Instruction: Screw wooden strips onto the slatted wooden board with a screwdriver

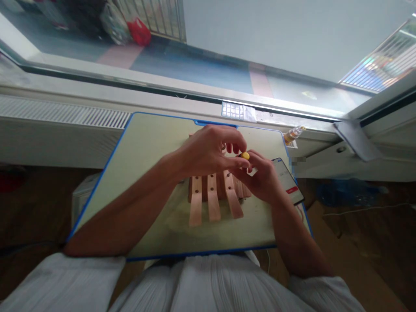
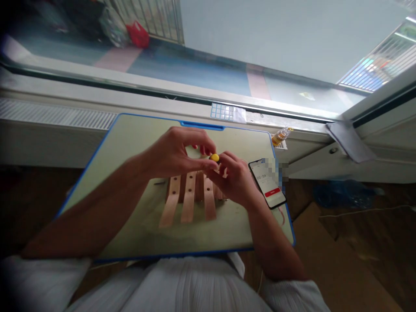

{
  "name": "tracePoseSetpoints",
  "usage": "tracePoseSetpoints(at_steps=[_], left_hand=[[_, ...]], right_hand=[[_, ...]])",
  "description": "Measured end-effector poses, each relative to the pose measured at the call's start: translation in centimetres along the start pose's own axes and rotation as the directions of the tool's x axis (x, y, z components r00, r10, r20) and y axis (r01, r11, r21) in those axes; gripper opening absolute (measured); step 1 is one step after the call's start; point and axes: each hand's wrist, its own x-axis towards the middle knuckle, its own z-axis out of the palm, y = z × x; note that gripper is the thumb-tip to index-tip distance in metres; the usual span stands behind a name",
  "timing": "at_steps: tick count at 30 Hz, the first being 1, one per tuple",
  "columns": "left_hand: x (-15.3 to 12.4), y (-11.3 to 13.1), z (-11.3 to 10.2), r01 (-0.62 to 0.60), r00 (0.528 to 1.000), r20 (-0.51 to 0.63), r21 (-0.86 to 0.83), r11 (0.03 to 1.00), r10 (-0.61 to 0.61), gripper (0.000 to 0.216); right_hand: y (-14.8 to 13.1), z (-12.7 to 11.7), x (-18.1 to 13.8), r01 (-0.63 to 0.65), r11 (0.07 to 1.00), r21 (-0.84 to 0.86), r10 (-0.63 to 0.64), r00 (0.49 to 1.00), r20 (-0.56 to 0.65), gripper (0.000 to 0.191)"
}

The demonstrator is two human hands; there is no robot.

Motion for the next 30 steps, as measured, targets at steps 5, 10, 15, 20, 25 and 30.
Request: tracePoseSetpoints(at_steps=[5, 10, 15, 20, 25, 30], left_hand=[[0.1, 0.1, -0.6, -0.006, 0.999, 0.043, 0.007, 1.000, 0.006, 0.012], [0.0, 0.0, -1.0, -0.001, 0.996, 0.087, -0.008, 1.000, 0.002, 0.011], [0.2, -0.2, -1.1, 0.007, 0.995, 0.096, -0.008, 1.000, -0.006, 0.009], [0.3, 0.0, -1.2, 0.049, 0.993, 0.106, 0.001, 0.999, -0.049, 0.012], [0.2, 0.2, -1.1, 0.053, 0.990, 0.134, -0.012, 0.999, -0.051, 0.015], [0.1, 0.1, -1.1, 0.000, 0.991, 0.131, -0.001, 1.000, 0.000, 0.017]], right_hand=[[1.9, 0.4, -0.3, -0.034, 0.998, 0.046, 0.031, 0.997, 0.063, 0.039], [2.6, 0.8, -0.7, -0.092, 0.995, -0.029, 0.096, 0.973, 0.212, 0.049], [2.4, 1.0, -0.7, -0.135, 0.984, -0.113, 0.155, 0.970, 0.187, 0.056], [2.5, 1.2, -0.7, -0.164, 0.982, -0.098, 0.180, 0.965, 0.191, 0.065], [2.8, 1.5, -1.0, -0.169, 0.978, -0.119, 0.187, 0.969, 0.160, 0.063], [3.0, 1.7, -1.3, -0.171, 0.979, -0.114, 0.185, 0.974, 0.127, 0.061]])
